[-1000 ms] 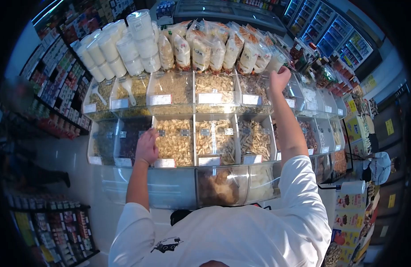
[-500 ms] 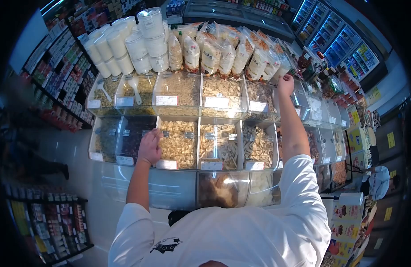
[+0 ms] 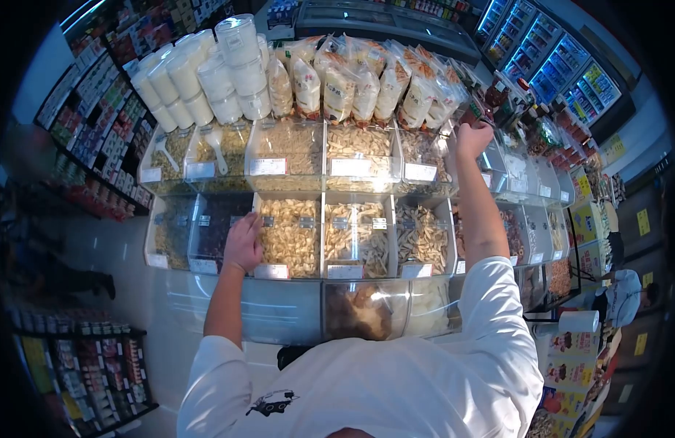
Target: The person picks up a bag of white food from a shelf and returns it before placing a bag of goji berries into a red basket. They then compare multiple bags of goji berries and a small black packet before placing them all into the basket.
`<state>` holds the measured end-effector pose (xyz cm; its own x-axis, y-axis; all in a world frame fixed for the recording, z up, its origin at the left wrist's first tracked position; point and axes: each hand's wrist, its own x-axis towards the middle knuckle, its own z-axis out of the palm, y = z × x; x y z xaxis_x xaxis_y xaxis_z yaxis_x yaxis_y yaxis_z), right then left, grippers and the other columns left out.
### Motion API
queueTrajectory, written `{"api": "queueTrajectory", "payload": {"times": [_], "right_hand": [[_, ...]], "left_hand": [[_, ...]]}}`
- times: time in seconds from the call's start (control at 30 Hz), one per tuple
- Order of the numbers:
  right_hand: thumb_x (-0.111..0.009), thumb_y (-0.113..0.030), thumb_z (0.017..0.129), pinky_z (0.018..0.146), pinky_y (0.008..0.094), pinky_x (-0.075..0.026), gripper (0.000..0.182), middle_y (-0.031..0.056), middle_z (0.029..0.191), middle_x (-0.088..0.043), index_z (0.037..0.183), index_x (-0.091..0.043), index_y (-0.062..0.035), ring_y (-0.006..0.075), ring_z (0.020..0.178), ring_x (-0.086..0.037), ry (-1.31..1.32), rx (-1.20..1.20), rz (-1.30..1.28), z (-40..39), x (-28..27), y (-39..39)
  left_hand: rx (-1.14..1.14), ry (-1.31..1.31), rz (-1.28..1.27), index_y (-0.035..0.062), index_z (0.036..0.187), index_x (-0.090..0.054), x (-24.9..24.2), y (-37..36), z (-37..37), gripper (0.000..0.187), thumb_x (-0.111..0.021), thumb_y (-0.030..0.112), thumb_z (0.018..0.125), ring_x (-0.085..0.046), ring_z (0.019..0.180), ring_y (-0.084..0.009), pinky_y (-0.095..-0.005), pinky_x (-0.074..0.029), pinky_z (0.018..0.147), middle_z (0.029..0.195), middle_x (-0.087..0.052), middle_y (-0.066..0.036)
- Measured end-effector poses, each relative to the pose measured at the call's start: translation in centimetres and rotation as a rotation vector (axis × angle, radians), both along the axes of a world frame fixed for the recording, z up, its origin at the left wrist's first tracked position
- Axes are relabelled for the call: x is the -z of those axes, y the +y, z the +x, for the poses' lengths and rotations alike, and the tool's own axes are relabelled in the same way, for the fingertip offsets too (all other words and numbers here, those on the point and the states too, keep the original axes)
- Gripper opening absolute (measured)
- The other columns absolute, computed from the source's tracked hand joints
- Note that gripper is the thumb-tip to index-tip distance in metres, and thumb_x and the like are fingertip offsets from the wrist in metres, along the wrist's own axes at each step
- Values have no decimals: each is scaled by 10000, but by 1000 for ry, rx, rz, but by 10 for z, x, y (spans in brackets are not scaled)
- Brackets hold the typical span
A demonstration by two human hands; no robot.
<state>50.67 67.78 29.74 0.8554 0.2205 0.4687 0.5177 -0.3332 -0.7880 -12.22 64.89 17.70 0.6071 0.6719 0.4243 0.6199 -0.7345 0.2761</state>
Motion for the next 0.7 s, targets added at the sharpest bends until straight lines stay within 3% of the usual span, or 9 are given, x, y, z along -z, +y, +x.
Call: {"api": "queueTrajectory", "payload": {"times": [0.07,0.13,0.2,0.23,0.33,0.4,0.47,0.6,0.7], "right_hand": [[-736,-152,703,1011,445,-449,658,283,1273,-548,1296,-522,37,408,1140,-566,-41,180,93,40,21,11],[-785,-157,713,975,428,-478,735,286,1270,-546,1347,-470,39,380,1089,-602,-132,173,67,90,55,26],[-830,-198,749,914,384,-512,735,248,1261,-562,1349,-476,37,311,1048,-632,228,-118,227,125,75,43],[-852,-251,776,868,333,-526,762,200,1262,-589,1375,-471,24,249,1007,-650,274,-150,181,123,69,41],[-861,-269,765,860,342,-529,773,168,1228,-636,1379,-488,16,247,1006,-663,251,-218,103,105,49,31],[-860,-298,767,893,354,-522,697,138,1188,-682,1311,-566,23,229,1015,-673,297,-275,113,87,35,26],[-844,-305,784,893,344,-522,592,126,1118,-716,1227,-632,27,205,1004,-679,141,-195,-78,70,25,25],[-803,-329,796,919,364,-517,499,137,1140,-728,1172,-679,-24,245,1037,-691,135,-255,-166,62,29,40],[-829,-271,803,790,297,-542,569,109,1068,-732,1245,-627,27,171,934,-691,187,-280,-25,104,65,66]], "left_hand": [[5,8,-1,53,1274,-577,1,-2,-1,558,-576,67,716,-516,1300,-363,-497,-406,1096,1360,-565,-184],[-3,23,-7,58,1275,-573,1,-1,-1,559,-578,66,716,-514,1300,-364,-499,-406,1100,1366,-563,-178],[-8,15,-15,62,1275,-570,-2,-1,-1,559,-578,67,717,-512,1301,-365,-499,-404,1104,1369,-562,-173],[-8,13,-25,65,1276,-567,-3,-2,-1,558,-578,67,718,-510,1303,-366,-499,-402,1107,1373,-561,-169],[-3,0,-23,71,1273,-565,-1,-2,-3,555,-577,65,719,-506,1309,-364,-496,-400,1109,1372,-560,-162],[-1,-9,-17,69,1271,-565,-1,-2,-3,551,-576,66,719,-505,1311,-361,-495,-399,1109,1370,-561,-163],[4,-17,-14,67,1269,-565,0,-1,-3,548,-575,66,720,-504,1314,-358,-494,-399,1109,1368,-561,-163],[3,-20,-4,56,1252,-581,0,-2,-3,538,-588,49,714,-502,1317,-359,-490,-395,1112,1361,-563,-163],[2,-33,-16,54,1235,-603,3,0,-4,523,-600,39,712,-501,1320,-356,-485,-392,1113,1358,-566,-163]]}}
